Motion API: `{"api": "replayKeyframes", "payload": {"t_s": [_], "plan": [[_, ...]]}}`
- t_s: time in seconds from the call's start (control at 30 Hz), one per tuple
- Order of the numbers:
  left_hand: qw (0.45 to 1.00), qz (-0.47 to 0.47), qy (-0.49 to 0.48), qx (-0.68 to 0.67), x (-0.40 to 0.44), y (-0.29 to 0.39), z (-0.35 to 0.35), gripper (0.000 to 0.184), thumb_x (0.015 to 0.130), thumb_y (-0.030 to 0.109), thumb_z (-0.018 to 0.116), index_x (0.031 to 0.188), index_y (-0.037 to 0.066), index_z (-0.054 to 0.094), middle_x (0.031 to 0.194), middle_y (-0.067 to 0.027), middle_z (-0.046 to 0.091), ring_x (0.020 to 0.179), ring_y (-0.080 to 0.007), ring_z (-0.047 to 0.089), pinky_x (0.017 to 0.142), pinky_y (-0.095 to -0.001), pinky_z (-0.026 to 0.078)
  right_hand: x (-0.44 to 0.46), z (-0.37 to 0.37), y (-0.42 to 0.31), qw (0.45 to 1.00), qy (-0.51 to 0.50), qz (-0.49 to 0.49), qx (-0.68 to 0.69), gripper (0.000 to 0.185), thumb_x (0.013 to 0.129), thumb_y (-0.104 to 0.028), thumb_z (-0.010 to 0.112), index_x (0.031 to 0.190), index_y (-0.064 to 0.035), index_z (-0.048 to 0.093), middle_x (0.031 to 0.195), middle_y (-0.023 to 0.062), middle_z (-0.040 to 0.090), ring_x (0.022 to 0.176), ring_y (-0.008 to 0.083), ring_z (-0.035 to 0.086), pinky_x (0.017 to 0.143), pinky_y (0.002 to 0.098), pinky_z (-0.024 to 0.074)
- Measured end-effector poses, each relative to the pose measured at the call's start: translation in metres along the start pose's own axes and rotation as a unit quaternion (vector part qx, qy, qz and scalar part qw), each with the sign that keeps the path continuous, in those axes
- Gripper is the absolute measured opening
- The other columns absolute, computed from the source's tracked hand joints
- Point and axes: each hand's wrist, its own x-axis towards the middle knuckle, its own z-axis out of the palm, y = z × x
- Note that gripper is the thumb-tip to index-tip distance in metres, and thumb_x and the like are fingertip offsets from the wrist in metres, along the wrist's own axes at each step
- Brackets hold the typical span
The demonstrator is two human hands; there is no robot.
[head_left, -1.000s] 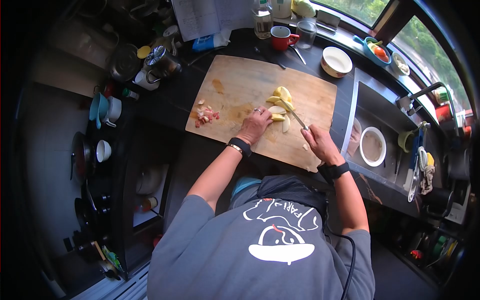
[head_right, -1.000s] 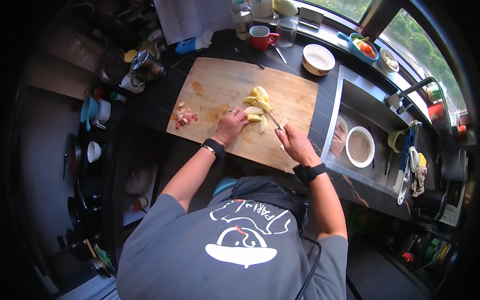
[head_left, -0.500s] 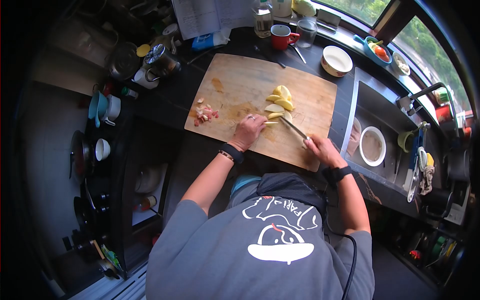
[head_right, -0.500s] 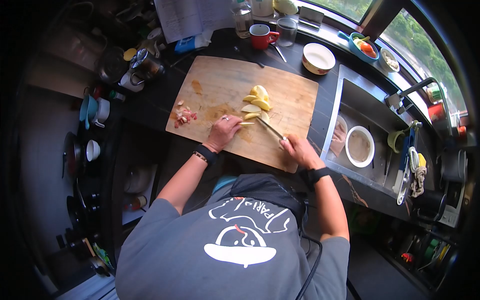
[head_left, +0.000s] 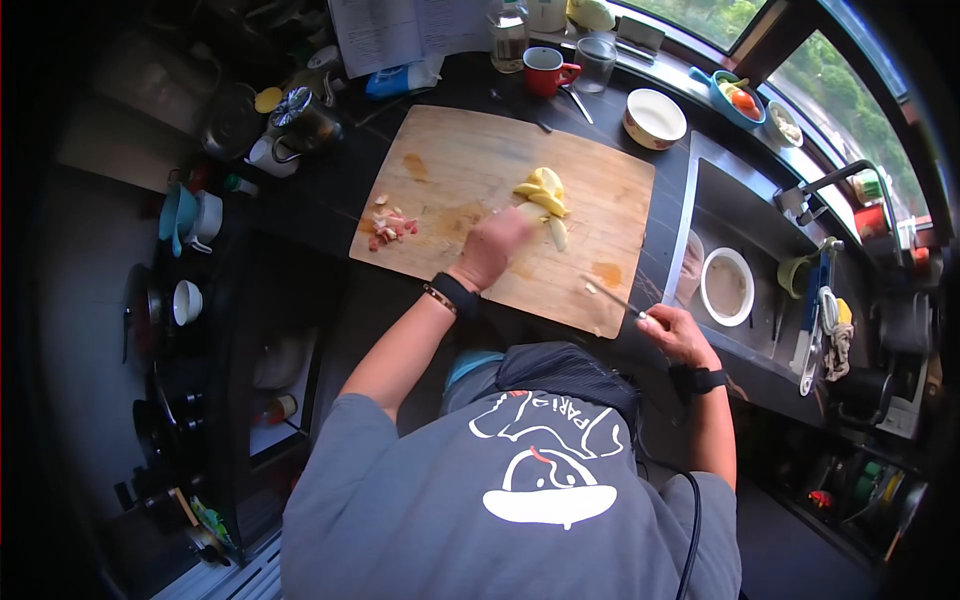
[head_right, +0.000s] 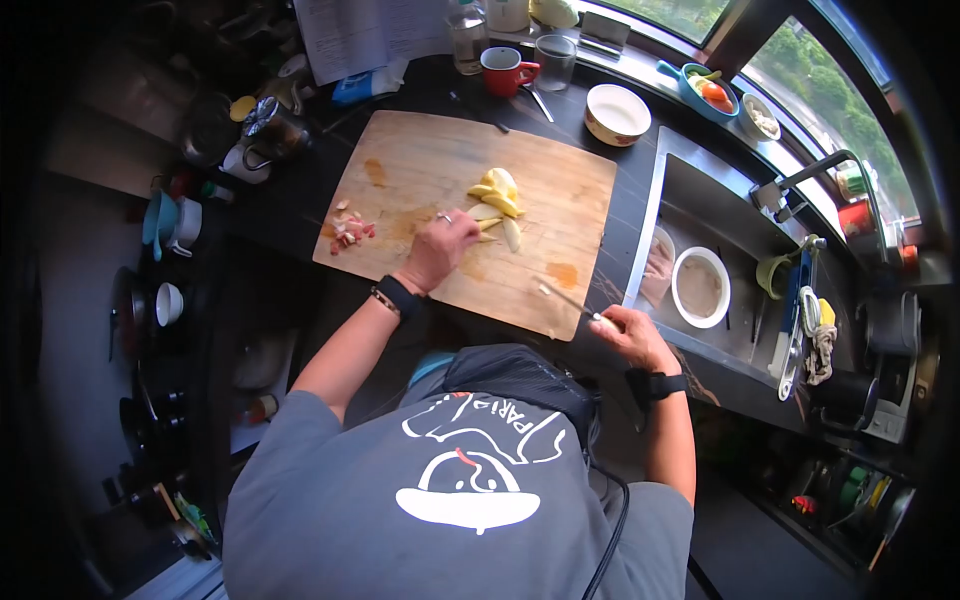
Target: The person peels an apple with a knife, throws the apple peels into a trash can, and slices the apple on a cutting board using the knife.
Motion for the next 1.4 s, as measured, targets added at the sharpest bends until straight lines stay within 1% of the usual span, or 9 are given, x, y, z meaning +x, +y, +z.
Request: {"api": "replayKeyframes", "payload": {"t_s": [0.07, 0.27, 0.47, 0.6, 0.87, 0.97, 1.07, 1.17, 1.4], "plan": [[0.994, 0.080, -0.074, -0.011, -0.008, 0.023, 0.011, 0.013, 0.077, 0.008, 0.067, 0.088, 0.009, 0.059, 0.084, -0.0080, 0.057, 0.076, -0.0279, 0.060, 0.066, -0.0364, 0.050, -0.006, 0.002, 0.016, 0.991, 0.115, 0.009, 0.072, 0.033, 0.087, -0.031, 0.066, 0.088, 0.0017, 0.062, 0.063, 0.0025, 0.052, 0.060, 0.0116, 0.047, 0.055, 0.0296, 0.0395], [0.950, 0.245, -0.186, -0.042, -0.014, 0.050, 0.070, 0.006, 0.083, 0.016, 0.058, 0.087, 0.012, 0.059, 0.084, -0.0045, 0.058, 0.083, -0.0212, 0.060, 0.070, -0.0336, 0.047, -0.012, 0.016, 0.004, 0.966, 0.180, 0.014, 0.182, 0.023, 0.091, -0.023, 0.062, 0.083, -0.0015, 0.060, 0.059, -0.0027, 0.048, 0.053, 0.0065, 0.044, 0.049, 0.0248, 0.0346], [0.979, 0.134, -0.087, 0.125, 0.012, 0.050, 0.063, 0.006, 0.079, 0.011, 0.054, 0.084, 0.008, 0.056, 0.085, -0.0082, 0.053, 0.077, -0.0229, 0.058, 0.068, -0.0347, 0.046, -0.012, 0.030, 0.009, 0.967, 0.242, -0.070, 0.049, 0.025, 0.090, -0.025, 0.064, 0.084, -0.0009, 0.060, 0.060, 0.0026, 0.052, 0.054, 0.0107, 0.048, 0.052, 0.0272, 0.0389], [0.911, 0.337, -0.234, -0.040, -0.022, 0.072, 0.070, 0.006, 0.083, 0.015, 0.056, 0.084, 0.010, 0.059, 0.084, -0.0061, 0.055, 0.077, -0.0233, 0.059, 0.072, -0.0361, 0.045, -0.013, 0.032, 0.005, 0.963, 0.254, -0.033, 0.078, 0.026, 0.090, -0.026, 0.064, 0.084, -0.0011, 0.060, 0.060, 0.0035, 0.052, 0.054, 0.0114, 0.048, 0.052, 0.0274, 0.0393], [0.909, 0.235, -0.327, -0.107, -0.022, 0.073, 0.080, 0.008, 0.080, 0.015, 0.059, 0.078, 0.007, 0.059, 0.085, -0.0109, 0.058, 0.083, -0.0299, 0.060, 0.071, -0.0407, 0.049, -0.003, 0.036, -0.010, 0.971, 0.214, -0.041, 0.103, 0.021, 0.090, -0.022, 0.064, 0.086, -0.0013, 0.061, 0.060, 0.0003, 0.052, 0.054, 0.0081, 0.048, 0.051, 0.0255, 0.0385], [0.963, 0.084, -0.202, -0.157, -0.025, 0.037, 0.078, 0.007, 0.079, 0.010, 0.062, 0.080, 0.006, 0.056, 0.081, -0.0114, 0.057, 0.080, -0.0327, 0.060, 0.066, -0.0421, 0.050, 0.006, 0.039, -0.012, 0.973, 0.208, -0.057, 0.082, 0.025, 0.090, -0.025, 0.064, 0.089, -0.0005, 0.062, 0.060, 0.0041, 0.053, 0.055, 0.0104, 0.049, 0.053, 0.0266, 0.0400], [0.996, -0.003, -0.084, 0.021, -0.013, 0.019, 0.044, 0.011, 0.082, 0.009, 0.060, 0.092, 0.006, 0.061, 0.088, -0.0120, 0.060, 0.085, -0.0297, 0.061, 0.073, -0.0372, 0.051, 0.015, 0.047, -0.016, 0.974, 0.203, -0.073, 0.069, 0.028, 0.090, -0.028, 0.064, 0.092, 0.0003, 0.062, 0.061, 0.0075, 0.054, 0.055, 0.0132, 0.050, 0.054, 0.0281, 0.0413], [0.986, 0.151, -0.035, 0.061, -0.021, 0.014, 0.036, 0.014, 0.081, 0.006, 0.058, 0.094, 0.004, 0.061, 0.094, -0.0107, 0.061, 0.087, -0.0270, 0.061, 0.077, -0.0358, 0.050, 0.023, 0.052, -0.027, 0.980, 0.171, -0.071, 0.068, 0.029, 0.089, -0.029, 0.064, 0.094, 0.0003, 0.063, 0.062, 0.0102, 0.055, 0.056, 0.0157, 0.052, 0.055, 0.0295, 0.0424], [0.993, 0.118, -0.007, 0.001, -0.061, 0.025, 0.033, 0.019, 0.077, 0.004, 0.057, 0.095, 0.001, 0.062, 0.100, -0.0109, 0.061, 0.096, -0.0270, 0.060, 0.083, -0.0348, 0.050, 0.022, 0.060, -0.041, 0.990, 0.106, -0.079, -0.048, 0.031, 0.090, -0.032, 0.061, 0.091, -0.0014, 0.059, 0.072, 0.0230, 0.060, 0.069, 0.0417, 0.060, 0.061, 0.0443, 0.0463]]}}
